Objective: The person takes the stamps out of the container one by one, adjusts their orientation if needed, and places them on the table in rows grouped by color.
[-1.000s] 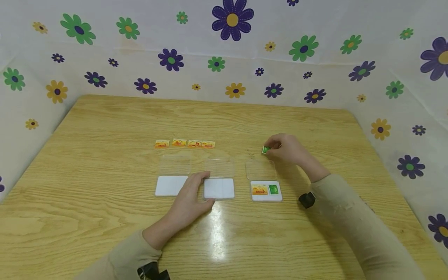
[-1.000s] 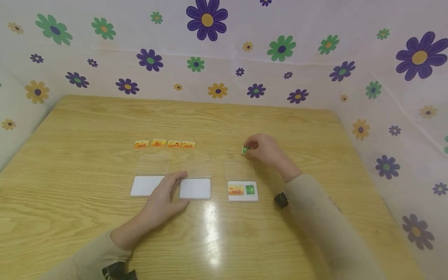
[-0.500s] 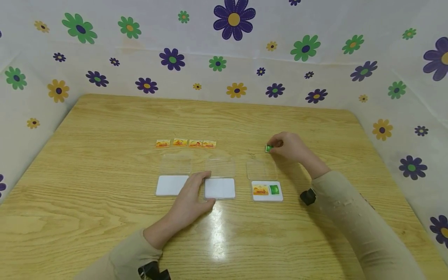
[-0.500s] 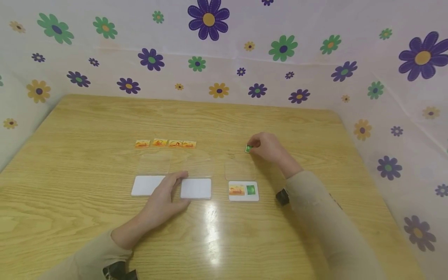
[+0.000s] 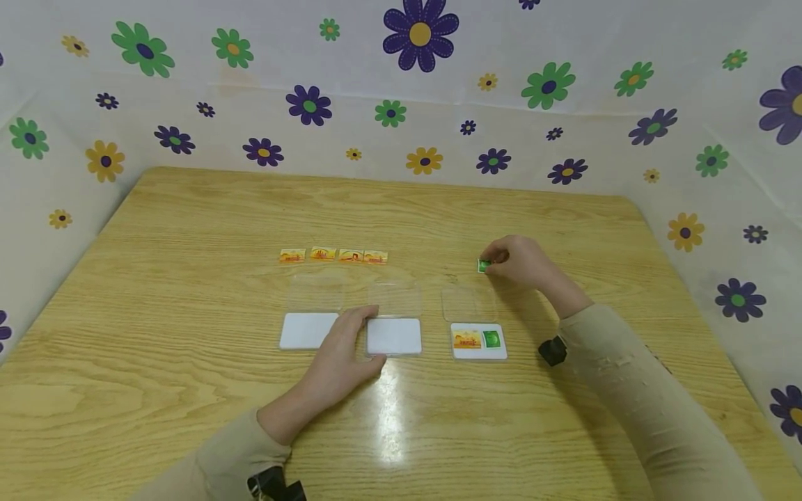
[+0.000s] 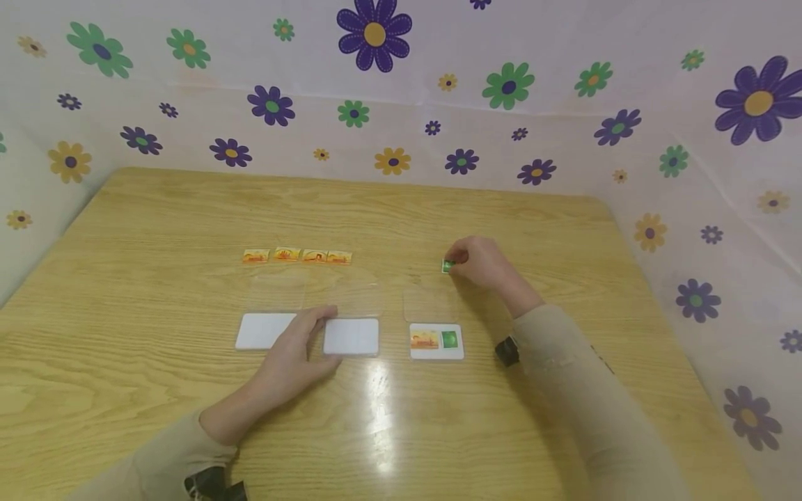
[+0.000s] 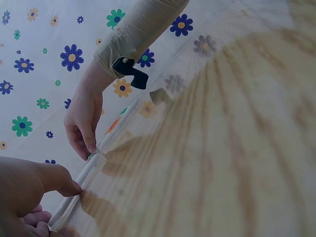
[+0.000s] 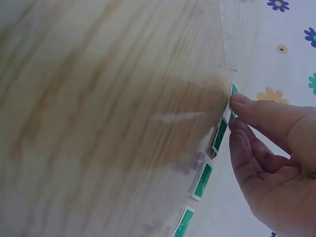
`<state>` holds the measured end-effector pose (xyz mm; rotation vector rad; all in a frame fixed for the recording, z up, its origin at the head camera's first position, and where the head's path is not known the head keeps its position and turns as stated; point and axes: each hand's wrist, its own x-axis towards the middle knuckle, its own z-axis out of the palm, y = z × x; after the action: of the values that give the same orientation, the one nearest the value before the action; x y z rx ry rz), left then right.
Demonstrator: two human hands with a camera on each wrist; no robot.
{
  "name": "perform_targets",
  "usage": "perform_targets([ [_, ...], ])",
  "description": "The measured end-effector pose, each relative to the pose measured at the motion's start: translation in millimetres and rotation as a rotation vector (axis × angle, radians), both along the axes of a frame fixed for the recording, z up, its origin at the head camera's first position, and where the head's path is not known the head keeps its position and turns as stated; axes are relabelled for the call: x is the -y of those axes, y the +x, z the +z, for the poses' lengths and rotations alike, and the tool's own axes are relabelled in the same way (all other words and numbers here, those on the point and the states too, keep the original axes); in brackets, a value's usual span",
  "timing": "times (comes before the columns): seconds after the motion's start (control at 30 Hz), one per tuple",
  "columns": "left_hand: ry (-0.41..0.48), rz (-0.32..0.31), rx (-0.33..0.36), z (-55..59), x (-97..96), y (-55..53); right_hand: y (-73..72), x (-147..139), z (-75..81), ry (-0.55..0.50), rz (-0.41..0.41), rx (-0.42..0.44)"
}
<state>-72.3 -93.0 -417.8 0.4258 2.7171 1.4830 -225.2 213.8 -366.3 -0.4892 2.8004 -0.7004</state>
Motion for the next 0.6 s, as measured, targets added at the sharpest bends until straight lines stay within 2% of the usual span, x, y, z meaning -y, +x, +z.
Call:
perform_targets([
  [0.3,-0.001,-0.003,0.008,0.2,0.5,-0.4,-0.3,-1.4,2.3,0.007,-0.022,0.023],
  [0.6,0.005,-0.004,-0.007,-1.4,0.4,-1.2,1.8,-6.8,9.5,-0.002,-0.043,-0.007],
])
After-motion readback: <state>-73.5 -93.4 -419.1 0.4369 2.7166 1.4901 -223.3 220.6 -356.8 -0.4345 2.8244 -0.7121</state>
